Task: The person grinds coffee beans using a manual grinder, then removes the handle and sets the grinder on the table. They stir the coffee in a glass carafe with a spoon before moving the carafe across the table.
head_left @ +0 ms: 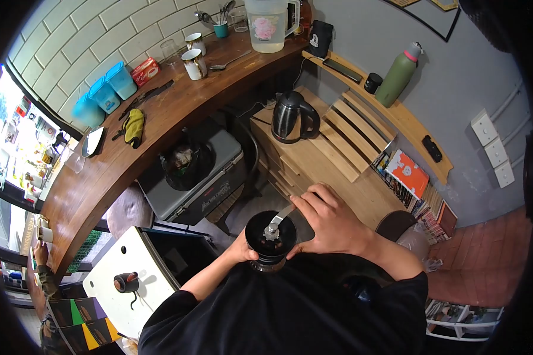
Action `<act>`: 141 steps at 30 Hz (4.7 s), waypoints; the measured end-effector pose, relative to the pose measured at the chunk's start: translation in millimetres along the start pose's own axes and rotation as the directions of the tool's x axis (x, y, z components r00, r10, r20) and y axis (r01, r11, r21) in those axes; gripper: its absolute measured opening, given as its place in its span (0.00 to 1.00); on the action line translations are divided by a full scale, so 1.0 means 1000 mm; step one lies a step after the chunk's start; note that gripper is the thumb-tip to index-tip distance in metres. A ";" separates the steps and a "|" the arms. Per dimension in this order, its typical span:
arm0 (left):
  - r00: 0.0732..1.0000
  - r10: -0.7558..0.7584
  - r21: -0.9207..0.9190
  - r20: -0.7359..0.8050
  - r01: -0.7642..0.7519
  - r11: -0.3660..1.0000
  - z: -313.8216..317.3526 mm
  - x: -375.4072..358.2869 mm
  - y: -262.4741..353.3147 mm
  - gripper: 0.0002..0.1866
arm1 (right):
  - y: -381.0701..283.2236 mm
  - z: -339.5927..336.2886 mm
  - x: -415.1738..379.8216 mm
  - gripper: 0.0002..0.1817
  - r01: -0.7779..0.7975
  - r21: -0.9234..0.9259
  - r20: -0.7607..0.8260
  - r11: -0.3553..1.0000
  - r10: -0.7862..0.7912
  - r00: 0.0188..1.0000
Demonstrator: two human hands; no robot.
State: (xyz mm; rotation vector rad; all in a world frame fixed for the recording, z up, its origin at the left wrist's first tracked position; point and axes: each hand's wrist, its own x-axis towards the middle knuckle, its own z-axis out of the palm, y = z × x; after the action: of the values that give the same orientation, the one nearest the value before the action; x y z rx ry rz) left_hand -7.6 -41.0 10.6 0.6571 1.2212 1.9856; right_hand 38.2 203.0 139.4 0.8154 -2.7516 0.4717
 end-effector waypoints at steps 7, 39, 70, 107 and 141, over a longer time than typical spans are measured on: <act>1.000 -0.003 0.032 -0.025 0.003 0.999 0.011 -0.005 0.016 0.50 | -0.016 -0.009 0.005 0.44 -0.024 -0.043 0.040 0.999 0.026 0.999; 0.945 0.325 0.645 0.023 -0.263 0.718 -0.006 0.002 0.036 0.61 | 0.002 -0.030 0.017 0.20 -0.004 0.526 0.010 0.850 -0.001 1.000; 0.996 -0.078 0.515 -0.043 0.089 0.853 0.001 0.011 -0.001 0.39 | -0.079 0.039 0.137 0.09 0.644 0.547 -0.198 0.535 -0.664 0.721; 0.991 0.039 0.098 0.128 -0.052 0.994 -0.037 0.064 0.021 0.60 | 0.062 -0.012 0.041 0.18 -0.062 0.428 -0.010 0.902 0.073 0.997; 0.970 0.213 0.730 0.117 -0.229 0.644 -0.003 0.041 0.042 0.52 | 0.010 -0.006 -0.009 0.35 -0.064 -0.171 -0.109 0.983 0.045 0.993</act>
State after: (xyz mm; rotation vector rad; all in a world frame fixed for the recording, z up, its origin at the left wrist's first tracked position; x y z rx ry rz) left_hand -47.4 -23.5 49.7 1.2733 2.0451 1.5868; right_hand 41.0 217.2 139.3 0.6555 -2.6778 0.2697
